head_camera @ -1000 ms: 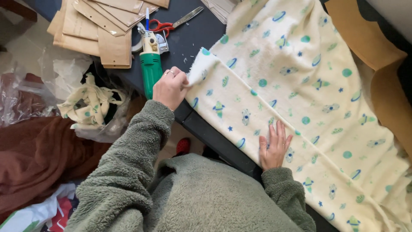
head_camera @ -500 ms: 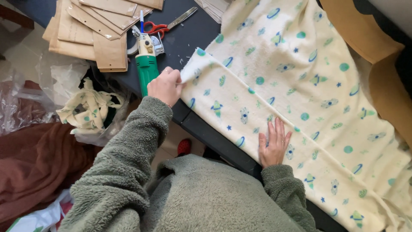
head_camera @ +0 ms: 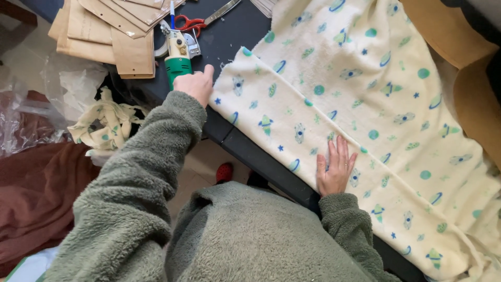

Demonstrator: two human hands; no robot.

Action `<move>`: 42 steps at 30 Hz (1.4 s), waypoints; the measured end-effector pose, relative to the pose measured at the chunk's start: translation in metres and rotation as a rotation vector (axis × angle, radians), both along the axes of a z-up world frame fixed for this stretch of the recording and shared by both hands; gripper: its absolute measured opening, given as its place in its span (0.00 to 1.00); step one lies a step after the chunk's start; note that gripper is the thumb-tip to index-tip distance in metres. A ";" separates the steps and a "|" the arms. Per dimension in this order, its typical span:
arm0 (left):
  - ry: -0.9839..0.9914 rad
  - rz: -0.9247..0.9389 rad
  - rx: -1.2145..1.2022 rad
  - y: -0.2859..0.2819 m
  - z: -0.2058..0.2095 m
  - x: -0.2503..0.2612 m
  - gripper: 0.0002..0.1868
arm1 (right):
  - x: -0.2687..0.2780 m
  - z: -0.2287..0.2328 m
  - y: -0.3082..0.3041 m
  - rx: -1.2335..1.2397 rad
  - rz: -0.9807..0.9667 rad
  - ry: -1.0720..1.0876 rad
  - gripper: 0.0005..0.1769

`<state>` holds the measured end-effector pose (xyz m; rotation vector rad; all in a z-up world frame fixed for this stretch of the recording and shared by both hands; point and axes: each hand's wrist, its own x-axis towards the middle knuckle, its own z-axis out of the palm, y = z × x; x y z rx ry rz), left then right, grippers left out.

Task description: The person unfolds a large piece of patterned fabric on a table and places a cardboard template on top. They trace the template's outline onto the fabric with a pen, then use a handheld electric fabric cutter to cut along the marked line.

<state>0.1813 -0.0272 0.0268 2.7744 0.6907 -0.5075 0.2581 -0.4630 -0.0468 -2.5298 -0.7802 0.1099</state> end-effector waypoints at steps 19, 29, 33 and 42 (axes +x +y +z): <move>-0.815 1.139 -1.234 -0.102 -0.072 0.000 0.20 | -0.006 0.088 0.216 0.282 0.429 0.226 0.53; -0.784 1.168 -1.530 -0.109 -0.066 -0.006 0.11 | 0.082 0.045 0.183 0.924 -0.119 0.852 0.19; -0.511 1.105 -1.637 -0.103 -0.066 0.032 0.21 | 0.074 0.061 0.184 1.032 -0.133 0.970 0.22; -1.102 0.282 -0.627 -0.077 -0.001 0.086 0.08 | 0.068 0.068 0.179 0.989 -0.142 0.977 0.23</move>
